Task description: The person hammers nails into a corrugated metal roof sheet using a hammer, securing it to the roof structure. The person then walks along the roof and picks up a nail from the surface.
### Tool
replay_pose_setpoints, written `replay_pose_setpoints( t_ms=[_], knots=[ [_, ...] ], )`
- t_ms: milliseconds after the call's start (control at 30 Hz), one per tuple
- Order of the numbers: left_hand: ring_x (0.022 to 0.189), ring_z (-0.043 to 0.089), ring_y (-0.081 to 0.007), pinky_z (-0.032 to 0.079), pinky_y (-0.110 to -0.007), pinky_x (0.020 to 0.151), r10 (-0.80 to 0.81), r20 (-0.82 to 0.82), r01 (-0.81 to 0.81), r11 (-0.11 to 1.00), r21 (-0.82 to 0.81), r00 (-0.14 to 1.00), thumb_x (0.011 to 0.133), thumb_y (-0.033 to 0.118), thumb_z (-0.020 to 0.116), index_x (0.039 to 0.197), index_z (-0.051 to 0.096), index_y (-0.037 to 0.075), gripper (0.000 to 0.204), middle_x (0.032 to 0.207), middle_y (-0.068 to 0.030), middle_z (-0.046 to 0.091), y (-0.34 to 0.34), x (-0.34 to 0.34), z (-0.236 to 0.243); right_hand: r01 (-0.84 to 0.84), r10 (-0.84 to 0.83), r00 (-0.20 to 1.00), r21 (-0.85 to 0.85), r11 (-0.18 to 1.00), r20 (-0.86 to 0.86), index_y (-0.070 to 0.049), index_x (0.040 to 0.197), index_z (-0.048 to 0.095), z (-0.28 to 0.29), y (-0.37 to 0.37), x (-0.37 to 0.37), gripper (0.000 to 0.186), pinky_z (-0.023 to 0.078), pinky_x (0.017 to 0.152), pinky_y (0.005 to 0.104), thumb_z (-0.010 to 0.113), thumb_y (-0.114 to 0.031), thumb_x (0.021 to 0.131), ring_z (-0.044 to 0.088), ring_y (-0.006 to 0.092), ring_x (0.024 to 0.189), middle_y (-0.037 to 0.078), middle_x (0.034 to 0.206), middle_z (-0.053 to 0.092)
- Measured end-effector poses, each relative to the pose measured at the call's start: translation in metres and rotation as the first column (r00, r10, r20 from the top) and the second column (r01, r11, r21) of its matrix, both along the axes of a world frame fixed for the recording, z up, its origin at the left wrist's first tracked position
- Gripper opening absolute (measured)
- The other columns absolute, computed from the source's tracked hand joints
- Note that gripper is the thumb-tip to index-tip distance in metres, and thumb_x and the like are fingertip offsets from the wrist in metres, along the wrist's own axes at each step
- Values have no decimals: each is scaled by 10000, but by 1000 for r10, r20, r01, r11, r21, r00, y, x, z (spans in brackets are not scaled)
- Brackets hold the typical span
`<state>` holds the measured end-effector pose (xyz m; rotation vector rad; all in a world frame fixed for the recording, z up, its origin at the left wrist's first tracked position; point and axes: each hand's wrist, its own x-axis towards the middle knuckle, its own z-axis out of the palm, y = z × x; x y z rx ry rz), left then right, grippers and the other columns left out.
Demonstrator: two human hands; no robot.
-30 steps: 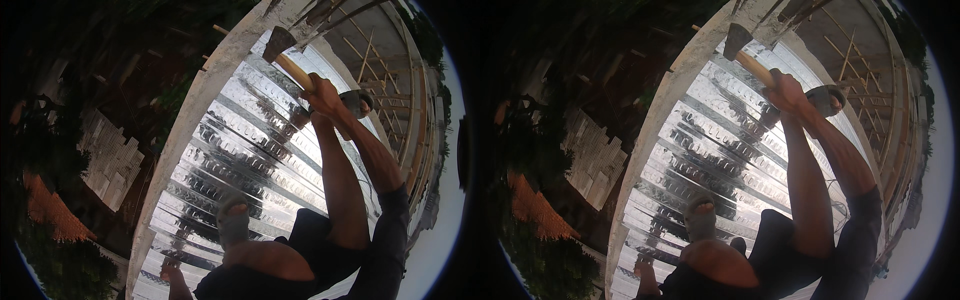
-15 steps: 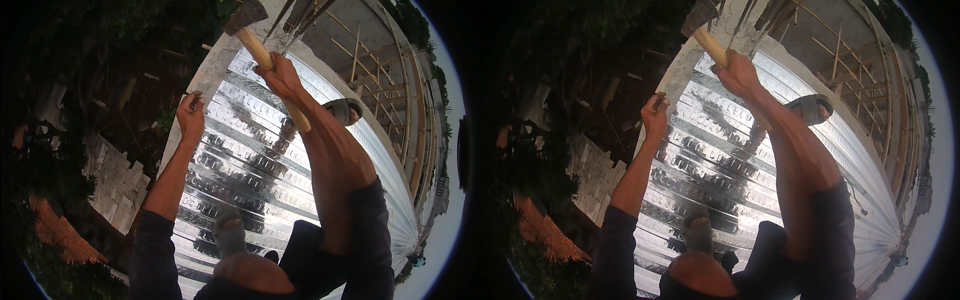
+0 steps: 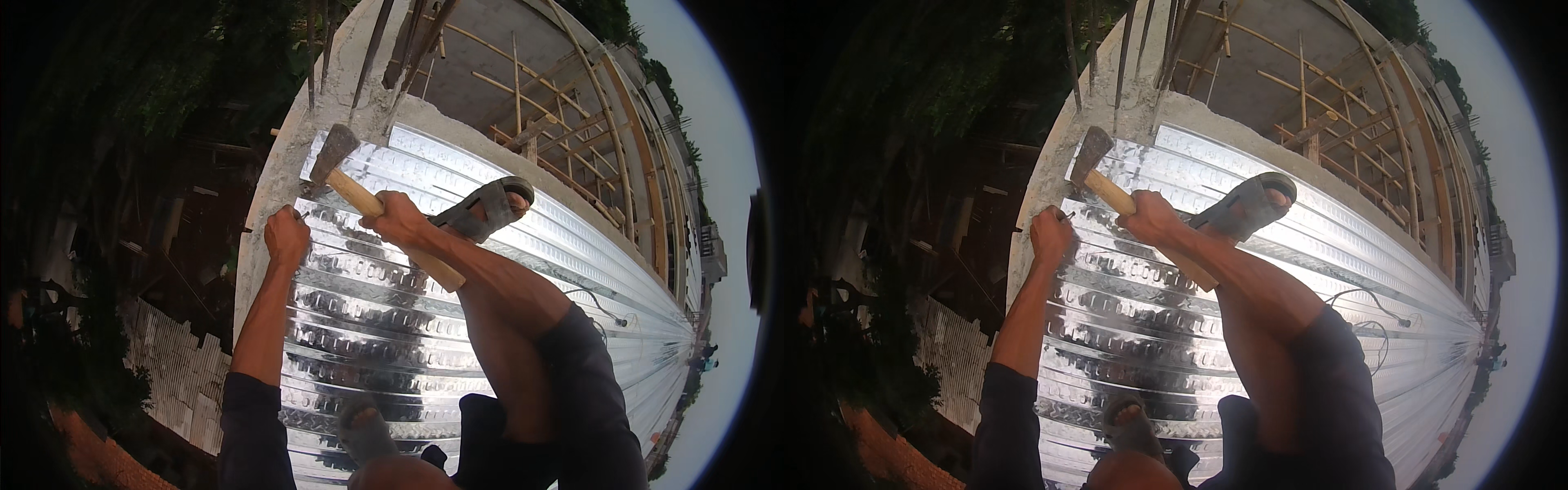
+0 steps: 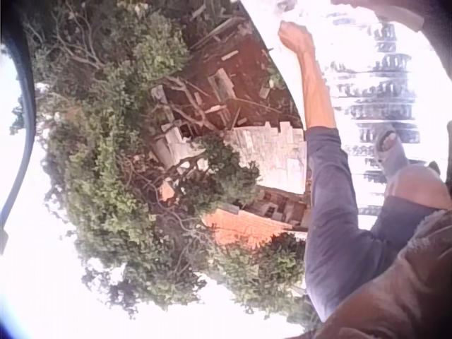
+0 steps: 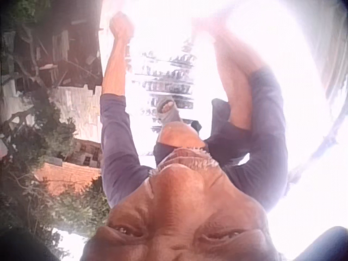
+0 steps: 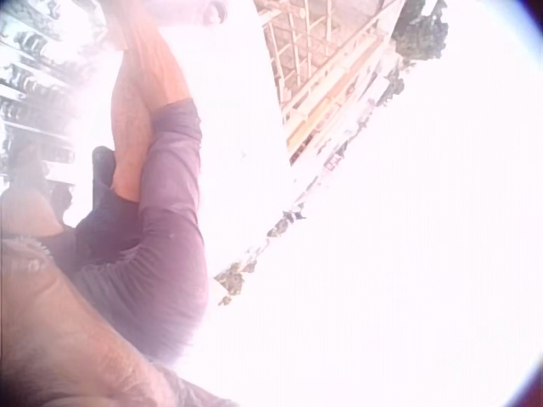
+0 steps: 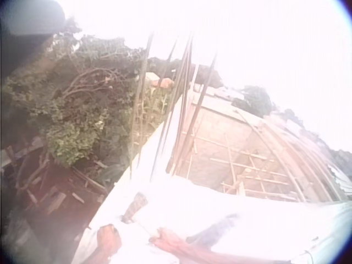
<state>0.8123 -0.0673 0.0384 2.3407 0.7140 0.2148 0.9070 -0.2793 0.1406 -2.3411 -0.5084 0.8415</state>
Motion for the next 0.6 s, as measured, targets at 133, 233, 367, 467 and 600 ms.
replay_pose_setpoints(
  t_ms=[133,233,367,467,600],
  knots=[
    [899,700,-465,558,-510,837,-133,-121,148,980,131,984,865,28,595,977,706,-38,171,979,-276,721,3,0,-6,-97,100,987,-31,995,127,75,1064,646,9,4,-17,419,528,769,443,731,-284,867,691,338,812,231,854,699],
    [903,699,-445,557,-494,822,-151,16,149,984,94,988,896,56,612,1024,697,-44,184,1004,-278,718,-9,-4,-21,-275,304,920,-146,950,247,65,1076,622,49,8,-17,411,526,815,503,704,-294,896,686,437,897,277,912,696],
    [881,721,-317,573,-408,779,146,149,-36,822,-568,978,978,168,615,1118,659,-26,243,971,-198,732,10,-3,-52,-540,698,497,-446,713,515,44,1008,609,104,5,-3,218,577,640,461,618,-142,893,714,365,741,243,884,677],
    [839,686,-162,562,-306,725,172,98,27,374,-927,980,1040,211,568,1183,604,-7,263,923,-105,704,-8,32,-43,-508,837,178,-680,529,518,-31,968,633,89,-51,14,188,564,591,433,627,-205,898,698,272,719,125,812,623],
    [753,623,-124,536,-286,686,132,178,93,486,-869,975,1036,164,563,1120,603,-28,213,925,-84,691,-16,50,-47,-509,926,-10,-799,320,377,-49,890,636,69,-76,19,222,533,569,387,665,-268,864,651,202,726,72,798,569]
  ],
)
